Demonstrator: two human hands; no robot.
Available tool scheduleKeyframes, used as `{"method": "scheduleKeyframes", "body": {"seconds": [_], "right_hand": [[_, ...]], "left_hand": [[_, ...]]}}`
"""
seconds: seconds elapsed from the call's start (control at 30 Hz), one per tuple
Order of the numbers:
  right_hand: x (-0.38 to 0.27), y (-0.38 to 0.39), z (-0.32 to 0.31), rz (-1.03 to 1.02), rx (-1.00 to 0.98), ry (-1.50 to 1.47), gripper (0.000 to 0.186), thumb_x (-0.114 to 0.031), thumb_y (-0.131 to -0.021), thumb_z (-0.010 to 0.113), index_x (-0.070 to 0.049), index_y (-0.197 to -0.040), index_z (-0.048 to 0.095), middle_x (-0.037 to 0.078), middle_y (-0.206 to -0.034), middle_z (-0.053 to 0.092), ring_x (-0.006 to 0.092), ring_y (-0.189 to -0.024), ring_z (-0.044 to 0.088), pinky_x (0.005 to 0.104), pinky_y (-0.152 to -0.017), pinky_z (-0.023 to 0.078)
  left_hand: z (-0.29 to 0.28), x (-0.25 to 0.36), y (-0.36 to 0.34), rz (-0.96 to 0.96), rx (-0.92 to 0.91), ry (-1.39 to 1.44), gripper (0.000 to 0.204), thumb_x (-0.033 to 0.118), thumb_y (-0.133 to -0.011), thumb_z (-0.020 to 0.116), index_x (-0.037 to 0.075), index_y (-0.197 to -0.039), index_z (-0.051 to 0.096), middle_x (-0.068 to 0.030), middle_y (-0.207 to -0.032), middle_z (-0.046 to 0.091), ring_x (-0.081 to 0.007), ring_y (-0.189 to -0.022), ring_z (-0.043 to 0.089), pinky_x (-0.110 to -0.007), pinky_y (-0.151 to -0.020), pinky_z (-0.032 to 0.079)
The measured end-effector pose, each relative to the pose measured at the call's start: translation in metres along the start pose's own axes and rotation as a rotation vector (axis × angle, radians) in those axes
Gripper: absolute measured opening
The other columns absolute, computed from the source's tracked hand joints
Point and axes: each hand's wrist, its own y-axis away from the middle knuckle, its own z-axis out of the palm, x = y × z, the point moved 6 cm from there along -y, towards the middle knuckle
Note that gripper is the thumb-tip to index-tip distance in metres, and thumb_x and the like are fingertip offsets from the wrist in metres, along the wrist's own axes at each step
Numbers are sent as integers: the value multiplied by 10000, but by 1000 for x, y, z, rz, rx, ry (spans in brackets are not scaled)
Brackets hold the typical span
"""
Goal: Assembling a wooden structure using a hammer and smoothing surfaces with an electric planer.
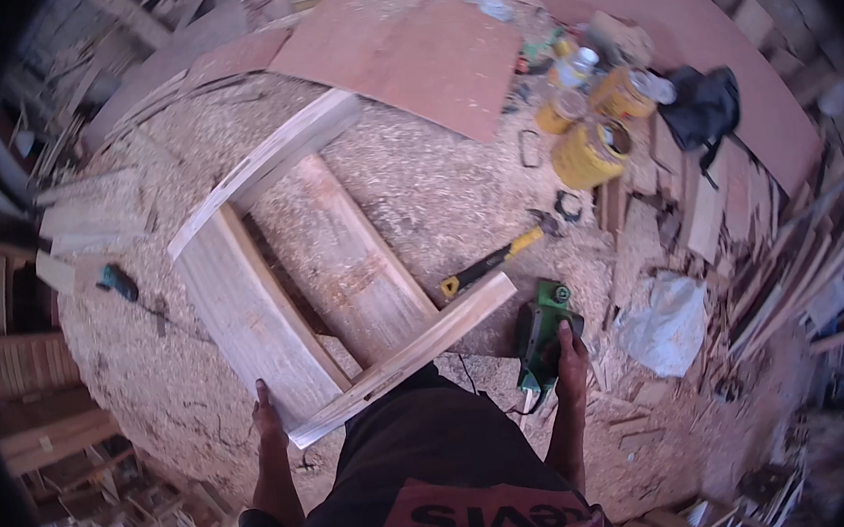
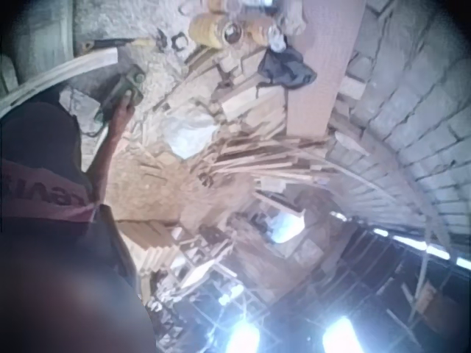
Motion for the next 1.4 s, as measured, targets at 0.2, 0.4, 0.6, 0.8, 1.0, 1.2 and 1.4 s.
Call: {"method": "scheduleKeyframes", "body": {"seconds": [0.2, 0.4, 0.6, 0.8, 1.0, 1.2, 1.4], "right_hand": [[4, -55, 3, 247, -24, 119, 520, -531, -994, 578, -35, -1105, 686, 108, -874, 700, 222, -754, 664, 347, -665, 496], [-102, -107, 53, -452, 307, 1028, 592, -518, -954, 630, 50, -1118, 655, 215, -880, 723, 338, -792, 725, 444, -712, 569], [-22, -216, 109, 176, 16, 599, 690, -485, -851, 761, 83, -1178, 547, 187, -843, 693, 260, -630, 706, 361, -577, 581], [-16, -214, 111, -30, 370, 873, 709, -438, -742, 823, 27, -1195, 535, 225, -1026, 685, 330, -932, 711, 404, -771, 575], [-63, -216, 176, 219, -180, -429, 235, -324, -958, 657, -97, -935, 603, 69, -776, 627, 218, -610, 605, 387, -553, 544], [-104, -265, 216, 210, -83, -341, 175, -231, -985, 611, -73, -964, 541, 98, -757, 621, 228, -620, 615, 388, -585, 561], [-162, -320, 194, -35, -176, 299, 379, -333, -942, 678, -76, -1207, 592, -8, -870, 603, 93, -753, 563, 260, -632, 467]], "left_hand": [[13, -10, 27, -12, -50, 30, 921, 689, -846, 678, -54, -1368, 519, -185, -1309, 607, -328, -1172, 594, -478, -1019, 462], [4, -2, 36, 0, 92, 26, 876, 717, -861, 637, -67, -1250, 619, -156, -1147, 690, -270, -1030, 649, -403, -965, 490], [-6, -34, 18, -56, 286, -131, 897, 749, -868, 591, -113, -1102, 677, -172, -1006, 713, -260, -897, 653, -379, -859, 505], [-1, -27, 30, 104, 408, -160, 797, 655, -971, 513, -116, -1073, 688, -196, -915, 710, -269, -838, 636, -400, -802, 504], [-6, -46, 37, -2, 511, -58, 727, 568, -1020, 504, -119, -1221, 637, -216, -1080, 704, -266, -930, 634, -391, -862, 504], [-17, -61, 34, 71, 564, -54, 748, 574, -1024, 493, -101, -1334, 581, -228, -1232, 666, -276, -1042, 630, -381, -933, 492], [20, -46, 55, -157, 587, 30, 804, 636, -988, 508, -81, -1345, 585, -230, -1265, 657, -307, -1115, 628, -396, -979, 474]]}}
